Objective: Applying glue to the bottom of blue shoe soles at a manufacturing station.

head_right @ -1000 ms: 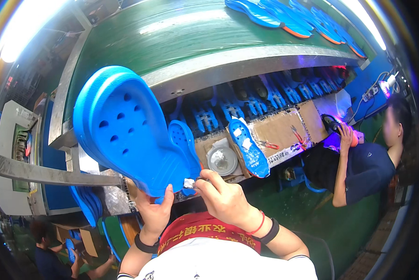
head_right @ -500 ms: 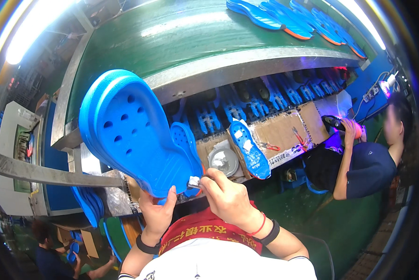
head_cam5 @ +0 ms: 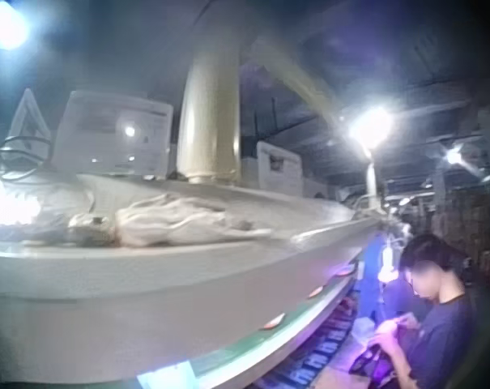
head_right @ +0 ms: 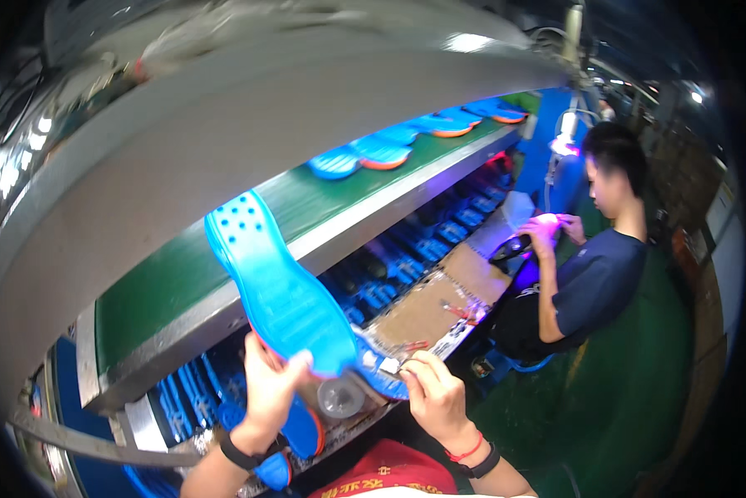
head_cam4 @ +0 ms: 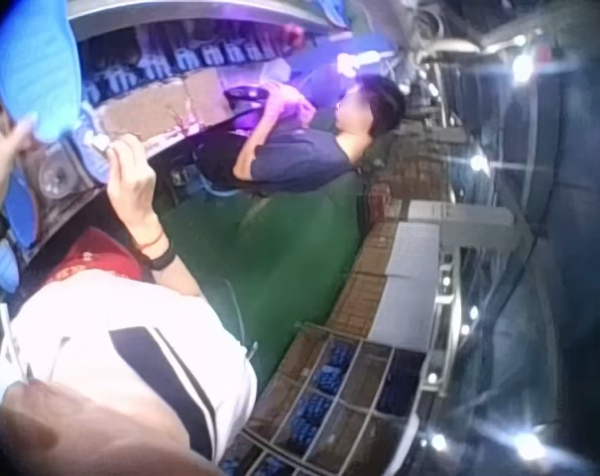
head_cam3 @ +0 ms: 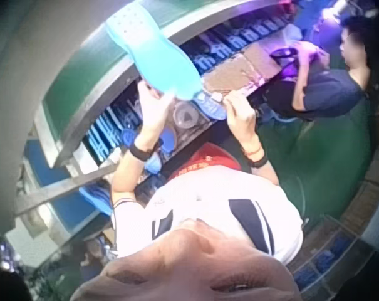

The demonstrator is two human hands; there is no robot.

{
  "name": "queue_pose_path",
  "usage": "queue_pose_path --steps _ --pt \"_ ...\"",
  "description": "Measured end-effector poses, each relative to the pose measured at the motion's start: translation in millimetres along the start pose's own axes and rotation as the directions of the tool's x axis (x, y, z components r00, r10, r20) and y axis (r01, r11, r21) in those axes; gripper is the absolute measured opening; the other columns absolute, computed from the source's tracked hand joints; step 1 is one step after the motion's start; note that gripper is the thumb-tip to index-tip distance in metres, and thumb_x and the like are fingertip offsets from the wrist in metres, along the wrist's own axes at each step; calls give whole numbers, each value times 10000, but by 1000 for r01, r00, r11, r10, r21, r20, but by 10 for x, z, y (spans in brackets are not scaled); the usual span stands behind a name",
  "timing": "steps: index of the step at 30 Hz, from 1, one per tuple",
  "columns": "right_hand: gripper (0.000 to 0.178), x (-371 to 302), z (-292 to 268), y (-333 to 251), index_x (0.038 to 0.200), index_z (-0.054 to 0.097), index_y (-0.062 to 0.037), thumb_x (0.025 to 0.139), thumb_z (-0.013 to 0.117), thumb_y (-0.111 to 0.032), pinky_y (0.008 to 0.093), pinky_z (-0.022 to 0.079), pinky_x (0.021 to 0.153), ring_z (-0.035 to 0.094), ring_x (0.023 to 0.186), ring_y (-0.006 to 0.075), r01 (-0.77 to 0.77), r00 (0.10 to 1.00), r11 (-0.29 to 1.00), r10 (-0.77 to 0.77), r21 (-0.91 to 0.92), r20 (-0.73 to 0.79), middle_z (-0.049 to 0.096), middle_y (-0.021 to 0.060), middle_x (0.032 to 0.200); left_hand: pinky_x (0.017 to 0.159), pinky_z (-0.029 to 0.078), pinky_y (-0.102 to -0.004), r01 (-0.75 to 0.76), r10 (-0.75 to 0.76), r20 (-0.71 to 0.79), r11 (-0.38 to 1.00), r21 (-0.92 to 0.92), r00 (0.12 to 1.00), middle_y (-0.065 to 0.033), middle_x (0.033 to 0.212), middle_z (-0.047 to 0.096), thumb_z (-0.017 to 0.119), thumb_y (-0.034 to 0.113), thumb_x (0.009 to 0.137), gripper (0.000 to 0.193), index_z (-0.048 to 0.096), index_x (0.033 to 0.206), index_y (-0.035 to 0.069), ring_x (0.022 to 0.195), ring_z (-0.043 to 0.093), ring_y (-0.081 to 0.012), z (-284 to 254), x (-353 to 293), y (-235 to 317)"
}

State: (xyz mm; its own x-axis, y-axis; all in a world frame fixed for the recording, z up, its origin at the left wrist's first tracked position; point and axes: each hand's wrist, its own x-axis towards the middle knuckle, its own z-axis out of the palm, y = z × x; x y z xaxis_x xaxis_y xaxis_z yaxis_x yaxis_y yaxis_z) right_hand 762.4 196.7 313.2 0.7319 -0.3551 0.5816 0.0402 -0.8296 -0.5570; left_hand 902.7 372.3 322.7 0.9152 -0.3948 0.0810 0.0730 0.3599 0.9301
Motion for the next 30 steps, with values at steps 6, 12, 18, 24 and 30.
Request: queue_pose_path --steps 6,12,18,24,30 --pt "95 -37 69 102 906 639 -41 812 642 -56 322 544 593 662 782 264 230 972 962 -221 -146 75 636 108 952 745 512 -287 -81 82 -46 996 19 996 -128 1122 618 696 177 874 734 236 1417 -4 839 609 -157 232 1790 204" --pt "130 -339 259 14 975 627 -50 868 640 -122 314 542 577 658 739 264 123 986 992 -127 42 112 622 85 986 901 451 -317 -444 507 -22 775 449 862 -124 1246 513 615 28 892 580 321 1391 -5 969 533 -152 -161 268 -381" --pt "128 -559 480 -13 994 624 -60 893 607 -137 308 543 567 655 718 250 107 973 989 -126 106 191 604 66 1055 878 507 -392 32 287 -353 735 677 890 -207 1219 498 747 56 810 658 381 1352 -14 1100 528 -288 -1545 -796 -1234" --pt "259 -611 681 -79 1126 634 -2 879 595 -68 358 506 910 633 1025 286 -92 874 976 -15 195 485 662 145 1050 880 504 -390 54 165 -320 814 578 933 -211 1229 496 746 50 809 658 380 1351 -15 1113 522 -288 -1570 -781 -1179" --pt "247 -643 892 -107 1144 609 -44 911 561 -109 347 478 948 580 1097 256 -145 850 907 -91 396 519 613 120 1116 883 502 -387 96 47 -277 872 481 960 -215 1239 495 745 45 807 658 380 1351 -16 1126 516 -288 -1540 -810 -1103"
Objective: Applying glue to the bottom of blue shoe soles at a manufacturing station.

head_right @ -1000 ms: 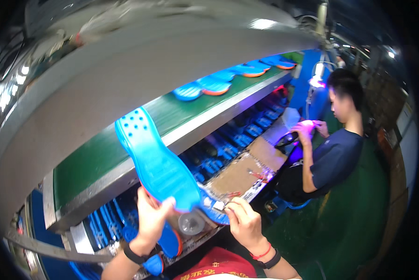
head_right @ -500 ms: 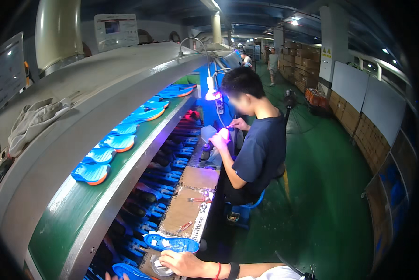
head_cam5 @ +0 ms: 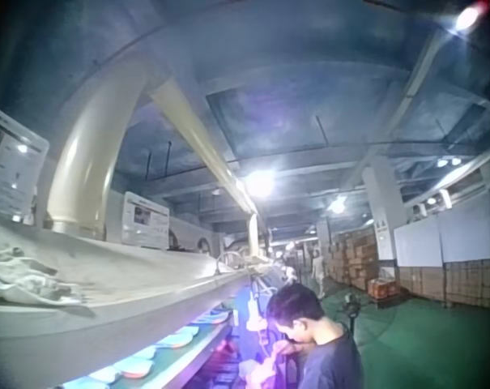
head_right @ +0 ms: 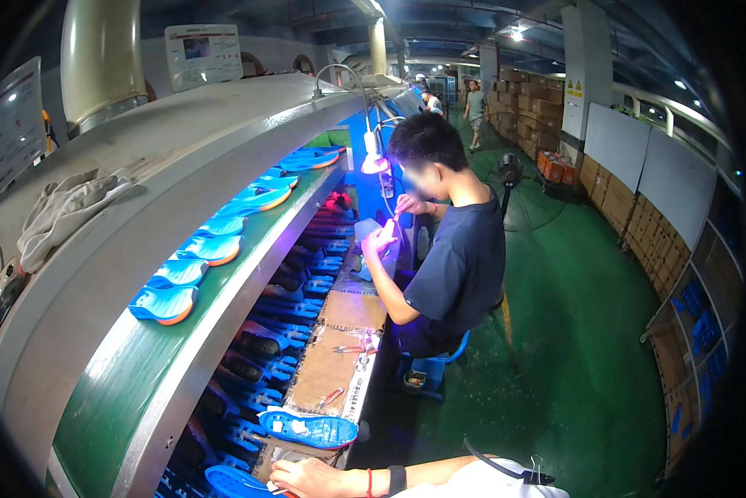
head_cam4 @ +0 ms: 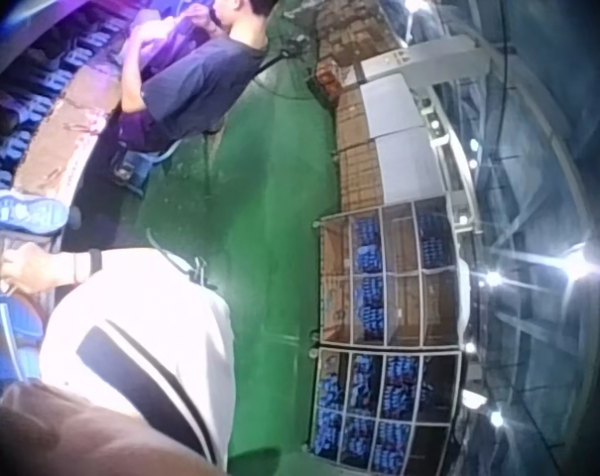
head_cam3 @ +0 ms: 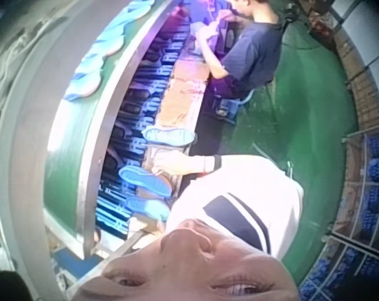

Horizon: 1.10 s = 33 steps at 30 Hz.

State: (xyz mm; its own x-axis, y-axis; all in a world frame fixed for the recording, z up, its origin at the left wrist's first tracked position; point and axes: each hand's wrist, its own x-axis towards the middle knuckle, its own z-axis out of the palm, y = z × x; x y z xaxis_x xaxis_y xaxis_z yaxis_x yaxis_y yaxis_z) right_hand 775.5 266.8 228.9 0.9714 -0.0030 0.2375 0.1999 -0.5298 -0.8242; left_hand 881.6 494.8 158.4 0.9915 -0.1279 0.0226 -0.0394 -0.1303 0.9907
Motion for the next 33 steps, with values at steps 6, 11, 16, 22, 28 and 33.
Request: queue_pose_path --steps 6,11,16,22,28,33 --pt "185 -16 103 -39 1014 642 -85 866 595 -185 399 500 820 605 937 306 79 995 950 -94 -302 -34 630 140 997 885 499 -385 90 -83 81 992 -91 993 -219 1249 493 744 39 806 658 380 1351 -17 1138 511 -288 13 -46 149" --pt "156 -13 69 -8 1003 603 -62 870 596 -142 323 527 542 643 707 242 142 983 917 -176 -372 -58 581 88 1006 887 497 -383 248 -242 63 960 -132 968 -222 1258 492 744 34 805 658 379 1350 -17 1149 506 -288 -200 -420 313" --pt "100 163 -170 -259 932 618 -57 853 631 -117 334 539 572 658 738 270 220 955 933 -266 -284 -134 625 111 937 889 495 -381 455 -482 -132 870 -191 866 -226 1266 490 743 30 803 658 379 1350 -18 1159 501 -288 -662 -1291 712" --pt "128 334 -217 -532 929 641 -13 813 692 -33 325 551 596 670 747 287 241 956 966 -252 -89 -152 642 134 940 950 448 -328 -7 -52 -234 970 -245 971 -103 1191 553 673 -85 798 513 458 1258 -16 1077 559 -182 -92 -681 1022" --pt "162 390 -120 -612 946 628 -4 803 696 -35 300 532 535 669 679 253 311 949 941 -315 -134 -12 631 139 972 785 531 -282 -6 -38 -256 986 -166 966 -78 1027 625 693 -45 814 429 492 1192 -21 889 632 -142 33 -662 1147" --pt "169 411 -56 -686 946 628 -15 800 701 -55 300 523 513 663 645 250 341 940 907 -329 -246 91 632 138 978 759 538 -284 -6 -14 -235 997 -83 972 -93 992 644 690 -28 815 415 500 1184 -40 867 646 -150 28 -672 1190"
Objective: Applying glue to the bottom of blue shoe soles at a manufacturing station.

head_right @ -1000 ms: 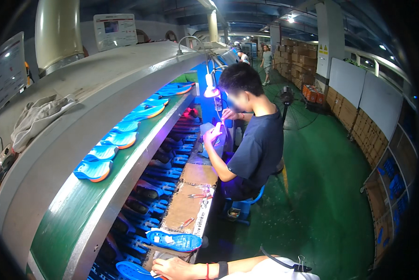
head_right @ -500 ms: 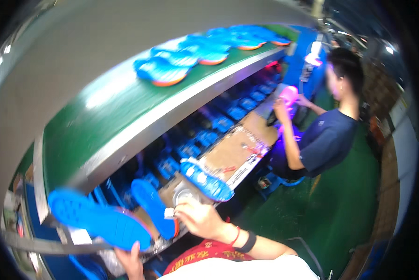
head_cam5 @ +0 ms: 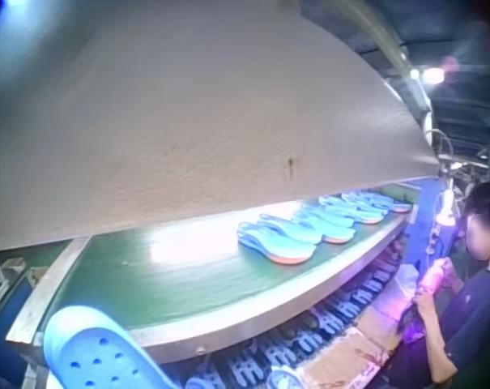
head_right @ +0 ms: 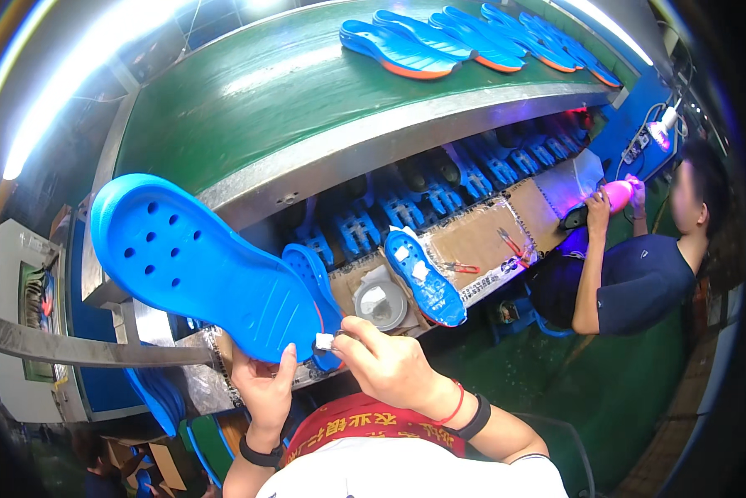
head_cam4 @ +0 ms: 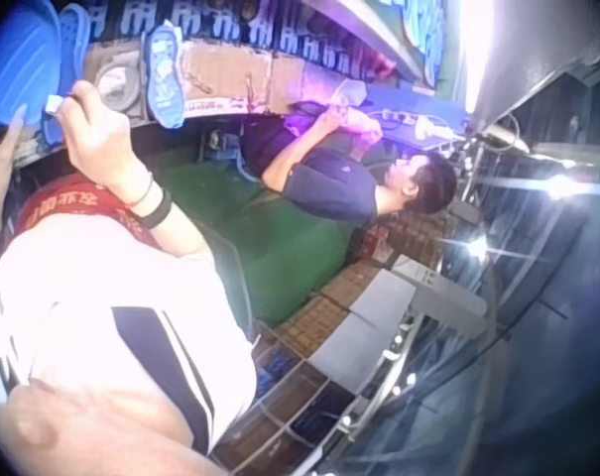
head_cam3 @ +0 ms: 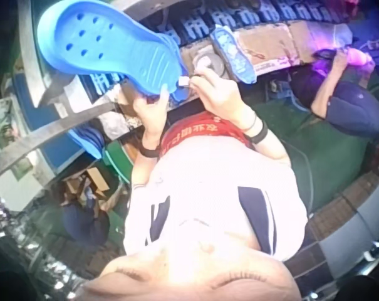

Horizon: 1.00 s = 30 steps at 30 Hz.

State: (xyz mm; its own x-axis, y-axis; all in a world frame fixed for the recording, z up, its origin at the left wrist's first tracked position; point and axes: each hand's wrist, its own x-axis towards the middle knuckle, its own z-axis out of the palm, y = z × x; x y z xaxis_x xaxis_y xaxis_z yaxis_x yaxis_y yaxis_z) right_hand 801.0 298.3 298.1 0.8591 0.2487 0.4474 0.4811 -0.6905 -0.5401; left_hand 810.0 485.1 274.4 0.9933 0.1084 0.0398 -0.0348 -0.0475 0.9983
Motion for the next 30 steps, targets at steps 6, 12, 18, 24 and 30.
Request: queue_pose_path --steps 6,12,18,24,30 --pt "170 23 56 12 943 632 -18 792 704 -47 303 527 518 667 660 250 14 1000 996 -14 89 -1 639 132 982 759 538 -291 -27 27 2 998 55 1000 -101 947 662 700 -5 817 452 486 1211 -63 832 654 -147 -13 7 -17" --pt "169 38 35 9 940 635 -16 784 699 -31 311 532 532 670 691 257 -27 1000 993 28 112 -6 639 127 978 756 555 -294 -8 7 11 999 45 1000 -102 962 662 694 0 824 474 471 1237 -74 857 668 -160 -23 -36 -39" --pt "193 10 48 -23 964 626 -16 786 695 -42 310 521 532 662 675 259 -10 1000 1000 10 -15 10 631 144 986 756 564 -305 -27 23 39 994 109 999 -116 999 655 686 -3 828 470 475 1243 -59 860 674 -176 -60 -74 -68" --pt "193 14 6 16 965 619 -16 788 688 -46 316 512 528 654 660 263 -2 999 997 -1 -75 -41 623 139 966 766 562 -308 2 -3 38 1000 21 999 -116 1022 638 685 -5 828 413 504 1195 -57 911 664 -184 17 -21 13" --pt "134 5 -233 75 928 637 -17 802 681 -31 326 527 557 658 678 289 -130 973 985 105 -109 -207 641 137 943 773 541 -285 51 -37 99 987 -149 994 -139 1105 592 670 -53 811 562 336 1261 -14 943 637 -179 223 130 94"
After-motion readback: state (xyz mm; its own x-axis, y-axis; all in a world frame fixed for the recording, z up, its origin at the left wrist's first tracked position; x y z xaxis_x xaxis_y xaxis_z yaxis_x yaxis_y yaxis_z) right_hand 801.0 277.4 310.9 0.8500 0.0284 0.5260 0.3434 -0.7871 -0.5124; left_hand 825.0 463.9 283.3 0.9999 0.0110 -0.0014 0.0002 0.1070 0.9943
